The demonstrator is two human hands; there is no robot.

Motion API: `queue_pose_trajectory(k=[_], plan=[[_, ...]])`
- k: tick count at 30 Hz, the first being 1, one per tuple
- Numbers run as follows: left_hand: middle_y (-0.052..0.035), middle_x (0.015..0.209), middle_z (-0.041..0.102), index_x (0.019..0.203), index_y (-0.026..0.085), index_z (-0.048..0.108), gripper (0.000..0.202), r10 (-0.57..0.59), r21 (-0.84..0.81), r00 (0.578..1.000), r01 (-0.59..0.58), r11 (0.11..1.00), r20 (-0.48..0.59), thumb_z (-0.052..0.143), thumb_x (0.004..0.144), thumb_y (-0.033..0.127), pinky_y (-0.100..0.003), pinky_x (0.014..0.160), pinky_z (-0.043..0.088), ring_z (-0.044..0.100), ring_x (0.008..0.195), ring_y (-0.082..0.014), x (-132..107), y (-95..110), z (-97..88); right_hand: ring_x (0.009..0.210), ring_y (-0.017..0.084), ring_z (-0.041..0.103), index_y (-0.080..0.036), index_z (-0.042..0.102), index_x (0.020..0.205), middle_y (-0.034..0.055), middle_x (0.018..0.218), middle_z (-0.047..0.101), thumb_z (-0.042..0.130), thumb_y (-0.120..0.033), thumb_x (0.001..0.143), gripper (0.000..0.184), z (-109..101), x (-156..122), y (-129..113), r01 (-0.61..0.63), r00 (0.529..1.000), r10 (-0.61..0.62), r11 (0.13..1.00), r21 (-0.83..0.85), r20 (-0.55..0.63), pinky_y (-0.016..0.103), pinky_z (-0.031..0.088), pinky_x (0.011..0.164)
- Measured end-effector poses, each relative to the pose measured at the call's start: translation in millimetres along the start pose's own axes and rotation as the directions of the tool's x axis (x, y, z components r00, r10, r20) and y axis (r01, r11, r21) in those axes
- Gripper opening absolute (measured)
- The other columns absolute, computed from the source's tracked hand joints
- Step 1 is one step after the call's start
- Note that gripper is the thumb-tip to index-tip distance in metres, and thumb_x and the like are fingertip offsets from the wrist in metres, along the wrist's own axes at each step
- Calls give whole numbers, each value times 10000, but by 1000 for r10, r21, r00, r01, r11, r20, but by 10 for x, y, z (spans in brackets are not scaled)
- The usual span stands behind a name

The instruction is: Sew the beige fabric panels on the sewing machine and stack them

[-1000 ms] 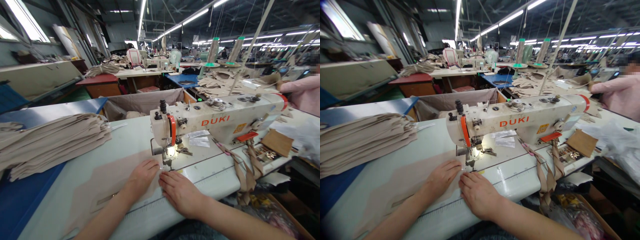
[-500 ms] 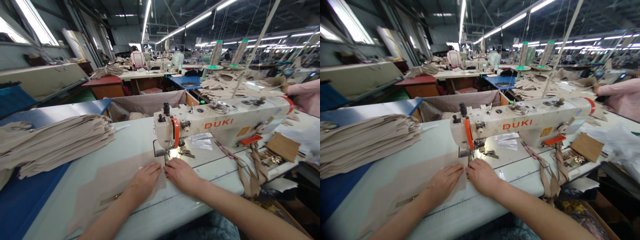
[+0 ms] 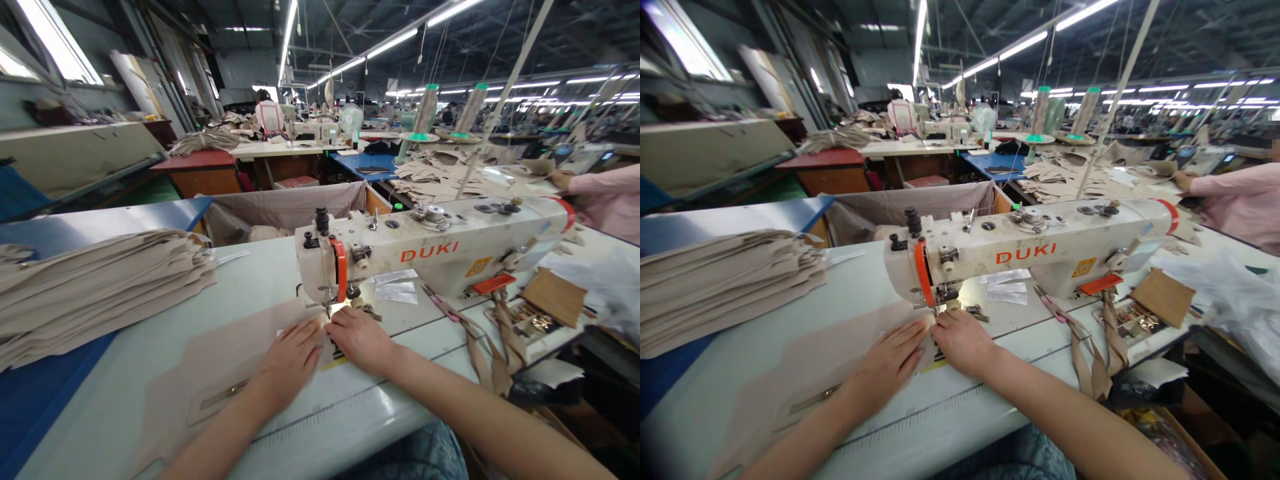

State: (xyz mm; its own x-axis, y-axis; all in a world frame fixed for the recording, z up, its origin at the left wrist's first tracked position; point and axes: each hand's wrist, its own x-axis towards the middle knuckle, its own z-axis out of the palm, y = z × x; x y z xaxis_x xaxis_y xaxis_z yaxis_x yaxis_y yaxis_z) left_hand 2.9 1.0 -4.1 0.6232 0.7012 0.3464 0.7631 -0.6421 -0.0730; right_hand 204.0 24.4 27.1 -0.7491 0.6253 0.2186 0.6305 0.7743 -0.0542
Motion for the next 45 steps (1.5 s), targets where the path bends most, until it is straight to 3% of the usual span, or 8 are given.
queue_pose_trajectory(k=[6, 17, 27, 36, 45], plan=[[-107, 1285, 632, 1281, 135, 574, 418, -17, -51, 999, 18, 999, 30, 318, 985, 281, -364, 1016, 461, 580, 1194, -196, 85, -52, 60, 897, 208, 551, -147, 650, 956, 74, 937, 643, 526, -163, 936, 127, -15, 39, 40, -82, 997, 82, 997, 2, -10, 301, 415, 764], [-108, 1283, 634, 1271, 139, 574, 408, 6, -33, 1000, -5, 999, 16, 324, 993, 301, -348, 1010, 464, 587, 1184, -191, 36, 21, 26, 852, 192, 545, -158, 647, 895, 73, 901, 640, 526, -158, 929, 126, 40, -21, 34, -77, 996, 78, 997, 29, -51, 301, 403, 765], [-95, 1247, 654, 1243, 168, 594, 402, -63, -47, 997, 65, 997, 53, 297, 986, 256, -386, 1015, 448, 561, 1210, -205, 233, -137, 85, 854, 194, 559, -145, 637, 978, 86, 939, 635, 462, -174, 960, 178, 27, 25, 34, -134, 989, 134, 991, 2, -62, 308, 416, 804], [-101, 1320, 608, 1298, 161, 553, 411, -55, -51, 997, 58, 997, 49, 328, 975, 277, -379, 1034, 434, 560, 1213, -199, 97, 31, 72, 843, 191, 552, -150, 645, 950, 70, 895, 631, 477, -160, 952, 167, 35, -10, 27, -126, 989, 127, 992, 16, -78, 295, 399, 789], [-111, 1292, 627, 1266, 143, 577, 387, -16, -48, 1000, 17, 999, 14, 339, 975, 239, -382, 1005, 455, 575, 1195, -204, 160, 16, 37, 830, 192, 541, -151, 640, 911, 70, 887, 630, 486, -169, 949, 160, 63, -20, 41, -140, 987, 140, 990, 7, -78, 304, 390, 781]])
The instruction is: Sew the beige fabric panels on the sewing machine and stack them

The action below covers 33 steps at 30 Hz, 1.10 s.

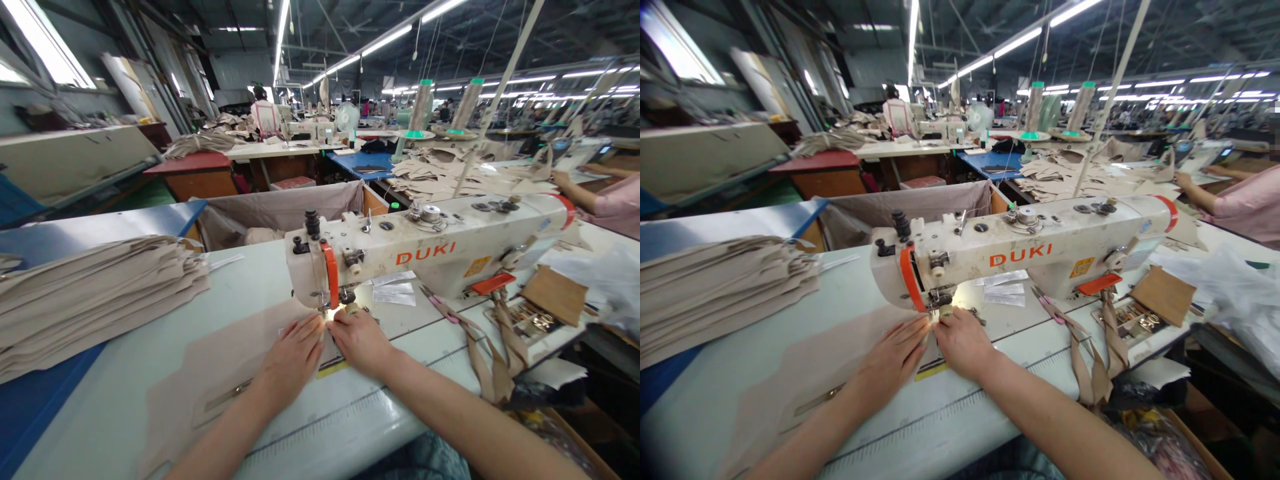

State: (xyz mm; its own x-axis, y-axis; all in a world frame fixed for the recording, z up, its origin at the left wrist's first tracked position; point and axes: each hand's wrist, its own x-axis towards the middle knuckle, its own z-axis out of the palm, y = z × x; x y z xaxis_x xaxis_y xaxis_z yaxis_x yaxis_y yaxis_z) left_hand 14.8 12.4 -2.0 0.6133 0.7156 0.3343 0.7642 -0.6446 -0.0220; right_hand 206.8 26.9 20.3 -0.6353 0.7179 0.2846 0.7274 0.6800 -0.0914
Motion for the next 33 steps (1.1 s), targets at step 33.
queue_pose_trajectory(k=[33], plan=[[-117, 1288, 626, 1248, 161, 571, 371, -131, -24, 991, 131, 991, 24, 342, 970, 252, -433, 1035, 420, 548, 1226, -222, 2, -87, 1, 810, 184, 538, -163, 661, 844, 60, 863, 640, 531, -157, 917, 149, -12, -50, -13, 4, 1000, -4, 1000, 6, -27, 297, 386, 760]])
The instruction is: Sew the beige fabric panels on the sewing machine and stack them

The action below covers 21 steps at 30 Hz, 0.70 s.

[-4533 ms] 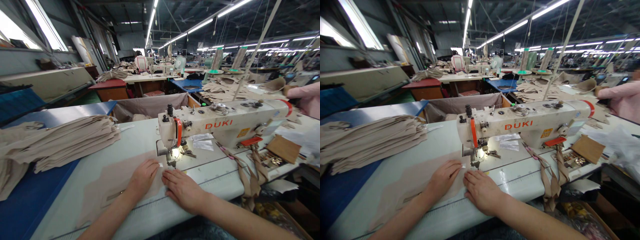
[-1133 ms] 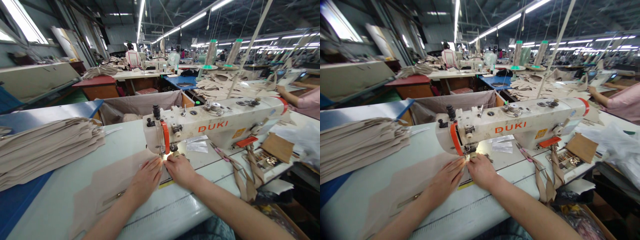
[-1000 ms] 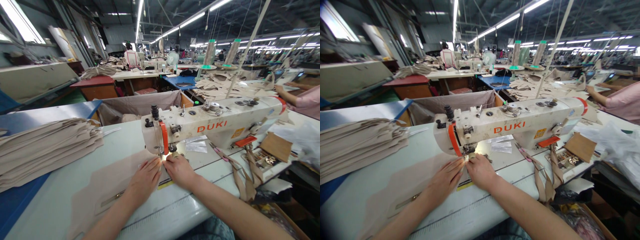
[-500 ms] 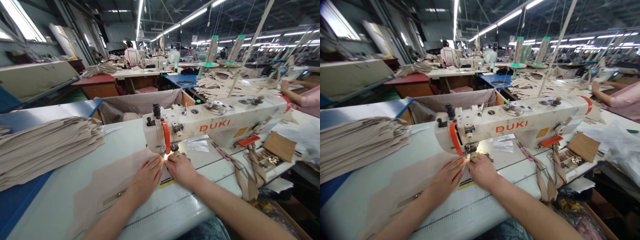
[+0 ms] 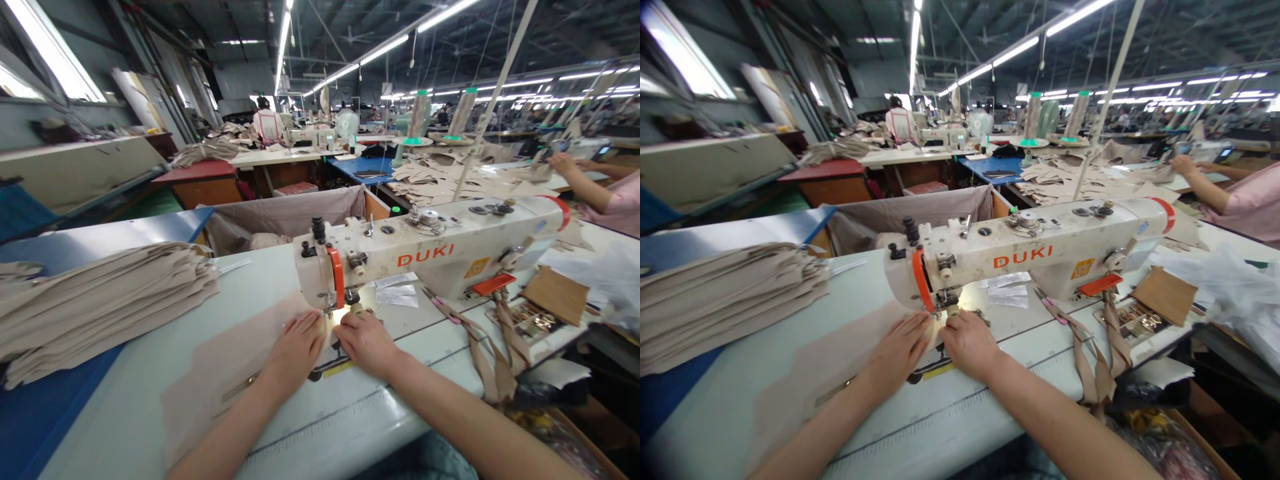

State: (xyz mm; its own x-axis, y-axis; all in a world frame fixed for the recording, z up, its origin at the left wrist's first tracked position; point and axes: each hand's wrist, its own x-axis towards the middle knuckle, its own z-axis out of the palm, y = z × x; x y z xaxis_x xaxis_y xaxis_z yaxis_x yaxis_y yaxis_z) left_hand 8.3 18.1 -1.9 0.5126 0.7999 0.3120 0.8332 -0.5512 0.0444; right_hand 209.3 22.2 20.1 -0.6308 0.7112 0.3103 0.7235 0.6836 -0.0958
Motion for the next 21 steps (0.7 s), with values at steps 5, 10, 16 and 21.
queue_pose_trajectory(k=[5, 10, 16, 21], plan=[[-91, 1388, 551, 1350, 195, 493, 415, -12, 12, 998, 11, 1000, 68, 402, 953, 273, -404, 1065, 386, 489, 1291, -195, -420, 67, -192, 827, 187, 546, -165, 674, 862, 66, 851, 641, 523, -136, 911, 161, 79, -62, 17, 76, 987, -63, 993, 85, -150, 302, 405, 777], [-166, 1540, 306, 1501, 156, 250, 640, -197, 164, 968, 221, 961, -153, 433, 942, 409, -506, 1145, 207, 264, 1427, -295, -812, 123, -574, 832, 194, 541, -162, 674, 868, 75, 831, 642, 486, -152, 933, 199, 116, -90, 36, 164, 965, -129, 977, 137, -230, 311, 430, 799], [-155, 1493, 387, 1535, 195, 45, 1129, -80, 158, 986, 56, 986, 146, 637, 703, 679, -451, 1017, 436, 481, 1291, -343, -1809, 59, -566, 821, 204, 555, -170, 678, 908, 76, 832, 654, 442, -164, 953, 241, 89, -133, 13, 189, 959, -144, 966, 176, -243, 333, 458, 792], [110, 1190, 684, 1481, 479, 165, 677, -140, 167, 988, 129, 978, 59, 414, 910, 216, -243, 820, 567, 686, 993, -149, -2345, -198, -851, 837, 213, 593, -202, 682, 933, 82, 873, 668, 429, -182, 957, 255, 143, -159, 32, 199, 962, -153, 961, 195, -225, 340, 488, 775]])
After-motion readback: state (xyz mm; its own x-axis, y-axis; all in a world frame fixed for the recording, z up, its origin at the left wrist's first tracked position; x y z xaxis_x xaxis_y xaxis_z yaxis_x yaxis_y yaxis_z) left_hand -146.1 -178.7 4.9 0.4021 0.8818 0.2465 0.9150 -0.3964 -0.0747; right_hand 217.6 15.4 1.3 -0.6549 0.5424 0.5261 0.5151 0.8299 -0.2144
